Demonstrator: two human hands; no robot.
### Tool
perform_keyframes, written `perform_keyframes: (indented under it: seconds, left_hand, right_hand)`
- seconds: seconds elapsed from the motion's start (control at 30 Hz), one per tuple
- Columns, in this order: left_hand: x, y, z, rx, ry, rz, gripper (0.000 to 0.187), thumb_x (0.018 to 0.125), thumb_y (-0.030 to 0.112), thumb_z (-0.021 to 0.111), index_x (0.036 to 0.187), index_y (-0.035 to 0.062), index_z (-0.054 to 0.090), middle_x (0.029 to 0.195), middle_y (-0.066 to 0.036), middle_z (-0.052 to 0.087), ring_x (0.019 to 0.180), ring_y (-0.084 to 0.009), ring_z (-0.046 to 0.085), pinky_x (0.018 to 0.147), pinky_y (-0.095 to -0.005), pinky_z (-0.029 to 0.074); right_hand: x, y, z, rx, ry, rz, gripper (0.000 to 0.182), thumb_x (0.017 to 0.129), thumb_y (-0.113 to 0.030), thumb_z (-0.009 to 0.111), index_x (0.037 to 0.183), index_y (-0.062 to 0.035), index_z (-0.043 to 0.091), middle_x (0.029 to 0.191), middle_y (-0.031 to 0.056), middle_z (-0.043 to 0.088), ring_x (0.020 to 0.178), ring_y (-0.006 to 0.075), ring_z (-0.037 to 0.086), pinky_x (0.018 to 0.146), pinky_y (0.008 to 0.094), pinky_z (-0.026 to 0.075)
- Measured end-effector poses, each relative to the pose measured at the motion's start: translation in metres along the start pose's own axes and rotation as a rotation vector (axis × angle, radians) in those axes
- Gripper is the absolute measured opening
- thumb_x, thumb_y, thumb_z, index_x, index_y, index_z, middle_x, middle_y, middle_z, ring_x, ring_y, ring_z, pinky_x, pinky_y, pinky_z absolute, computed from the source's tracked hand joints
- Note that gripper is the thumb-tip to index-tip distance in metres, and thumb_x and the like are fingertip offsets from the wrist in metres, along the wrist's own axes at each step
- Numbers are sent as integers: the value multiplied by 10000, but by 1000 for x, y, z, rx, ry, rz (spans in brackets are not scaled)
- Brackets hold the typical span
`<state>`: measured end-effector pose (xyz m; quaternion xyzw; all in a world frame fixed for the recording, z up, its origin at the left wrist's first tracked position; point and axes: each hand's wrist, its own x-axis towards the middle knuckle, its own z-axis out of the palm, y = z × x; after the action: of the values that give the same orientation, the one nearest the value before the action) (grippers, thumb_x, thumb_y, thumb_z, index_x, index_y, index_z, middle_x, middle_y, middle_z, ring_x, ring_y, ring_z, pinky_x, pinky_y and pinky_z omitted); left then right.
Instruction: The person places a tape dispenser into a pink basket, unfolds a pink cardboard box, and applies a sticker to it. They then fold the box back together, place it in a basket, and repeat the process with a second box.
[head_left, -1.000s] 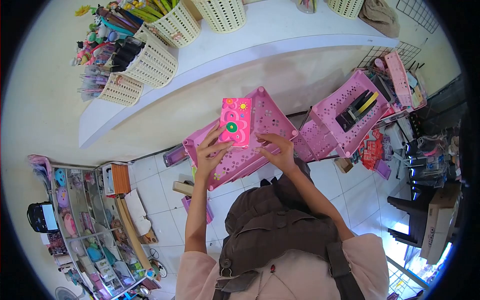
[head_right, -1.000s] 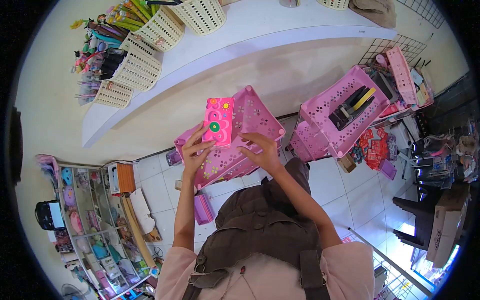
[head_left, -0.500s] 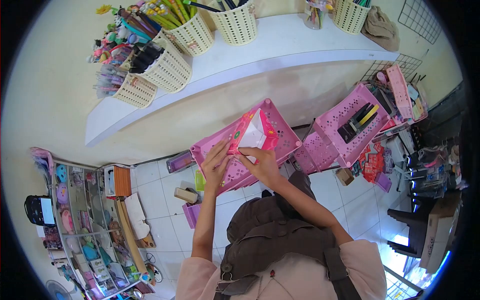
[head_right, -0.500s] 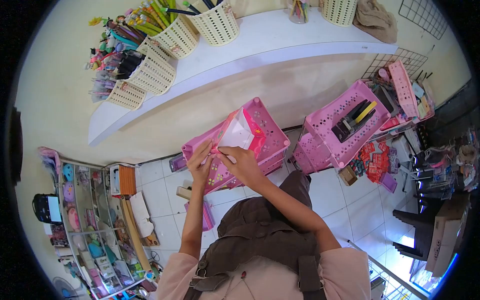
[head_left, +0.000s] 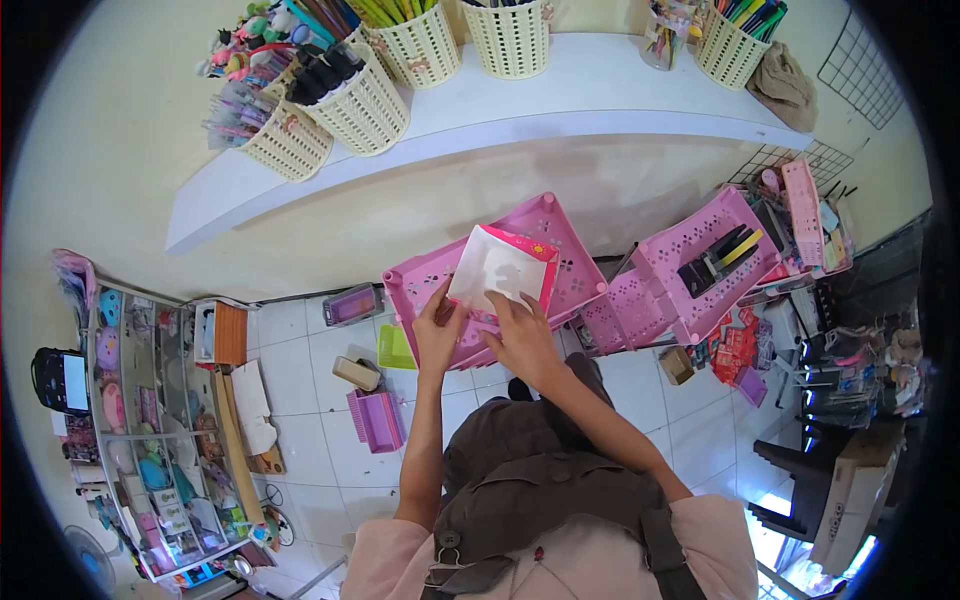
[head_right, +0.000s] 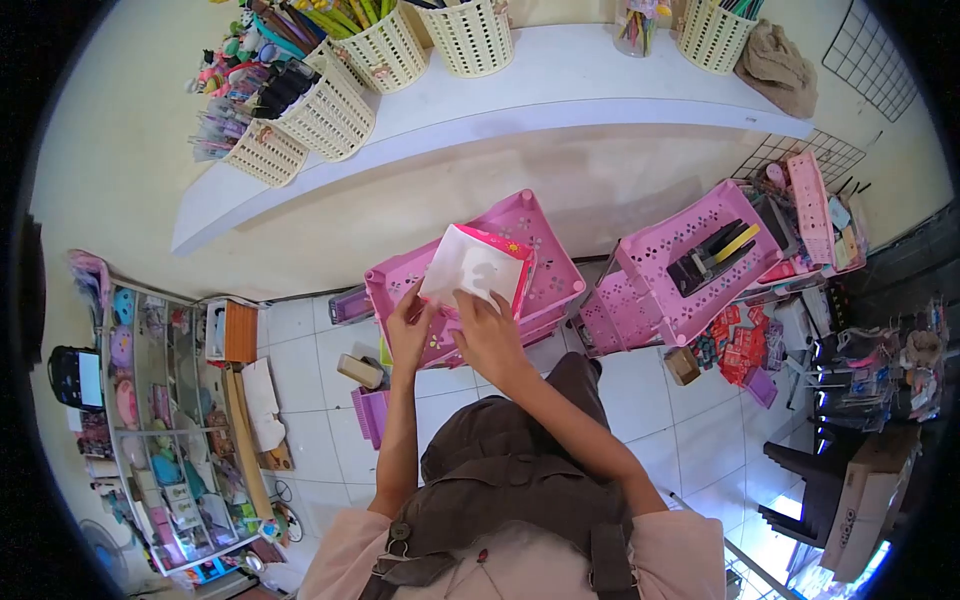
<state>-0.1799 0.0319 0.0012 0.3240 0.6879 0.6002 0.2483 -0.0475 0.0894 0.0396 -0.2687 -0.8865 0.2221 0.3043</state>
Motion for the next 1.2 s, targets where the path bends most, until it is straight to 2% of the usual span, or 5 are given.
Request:
perform_keyframes:
  seconds: [0.27,0.47,0.7,1.07,1.2]
  left_hand:
    - [7,-1,14,64,76,-111,403,699,103,618,1034,-78,487,899,-144,571,831,-164,543,729,-257,432]
    - [12,-20,13,-176,52,-103,293,716,75,596,979,-32,522,853,-83,566,757,-115,532,663,-212,432]
    - [6,-9,20,-137,145,-177,330,701,93,619,996,-21,529,857,-89,569,792,-137,531,709,-240,421]
    - [7,5,31,88,254,-9,389,716,-12,547,1096,3,466,1068,-105,508,957,-182,492,812,-279,399]
    - [9,34,52,346,392,285,346,706,-15,541,1048,10,492,1018,-113,523,961,-218,483,820,-306,381]
  right_hand:
    - [-50,50,-103,50,151,268,221,677,-67,603,889,-24,556,879,128,569,830,287,536,756,346,409]
    - [-93,95,-154,16,449,564,174,681,8,560,855,1,560,873,129,573,853,247,548,721,299,426]
    - [-99,134,-163,74,567,590,231,690,19,551,918,-10,534,916,117,549,805,211,535,705,280,424]
    - [-118,204,-176,393,819,705,187,765,-30,545,935,5,478,855,39,496,755,89,475,654,208,392]
    - [-113,189,-179,493,819,814,168,770,-69,551,906,12,494,826,50,501,623,82,484,541,201,405]
